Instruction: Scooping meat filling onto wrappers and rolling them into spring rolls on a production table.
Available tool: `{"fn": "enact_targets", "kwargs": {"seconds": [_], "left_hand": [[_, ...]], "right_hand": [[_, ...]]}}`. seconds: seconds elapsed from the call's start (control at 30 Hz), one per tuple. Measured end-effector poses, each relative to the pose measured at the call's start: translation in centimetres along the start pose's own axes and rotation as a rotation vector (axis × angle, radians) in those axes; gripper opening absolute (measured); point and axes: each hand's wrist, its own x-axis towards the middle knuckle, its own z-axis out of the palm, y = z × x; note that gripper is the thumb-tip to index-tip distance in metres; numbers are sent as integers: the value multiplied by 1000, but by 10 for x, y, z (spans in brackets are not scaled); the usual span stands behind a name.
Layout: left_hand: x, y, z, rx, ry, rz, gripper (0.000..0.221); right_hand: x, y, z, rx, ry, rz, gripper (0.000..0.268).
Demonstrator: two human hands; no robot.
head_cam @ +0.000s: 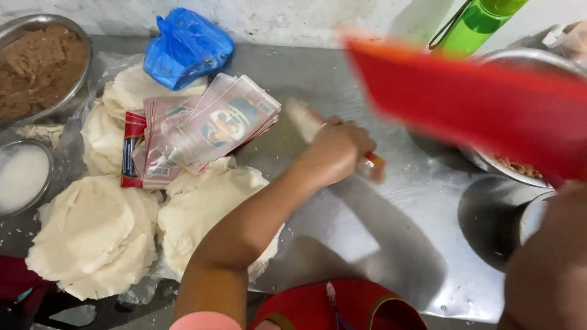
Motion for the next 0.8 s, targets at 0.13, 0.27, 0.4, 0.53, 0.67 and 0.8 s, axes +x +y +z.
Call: {"fn": "enact_targets", "kwargs": {"seconds": [0.13, 0.27, 0.4, 0.53, 0.67, 0.8], "left_hand": [[14, -30, 94, 273, -145, 199, 20], [-8, 2, 94, -63, -86, -42, 82], [-18, -9, 121, 98, -115, -98, 89], [-17, -62, 109, -11, 153, 118, 37], [2, -136, 49, 53, -393, -355, 68], [-8, -234, 25, 228, -365, -424, 73]], "right_hand": [[-21, 84, 13, 390, 94, -371, 28], [-35, 78, 10, 307, 71, -234, 35], [-40, 98, 24, 332, -61, -228, 33], [-55, 122, 51, 354, -110, -71, 21], [-58, 130, 74, 185, -227, -39, 14], [-56, 145, 106, 302, -298, 207, 12]]}}
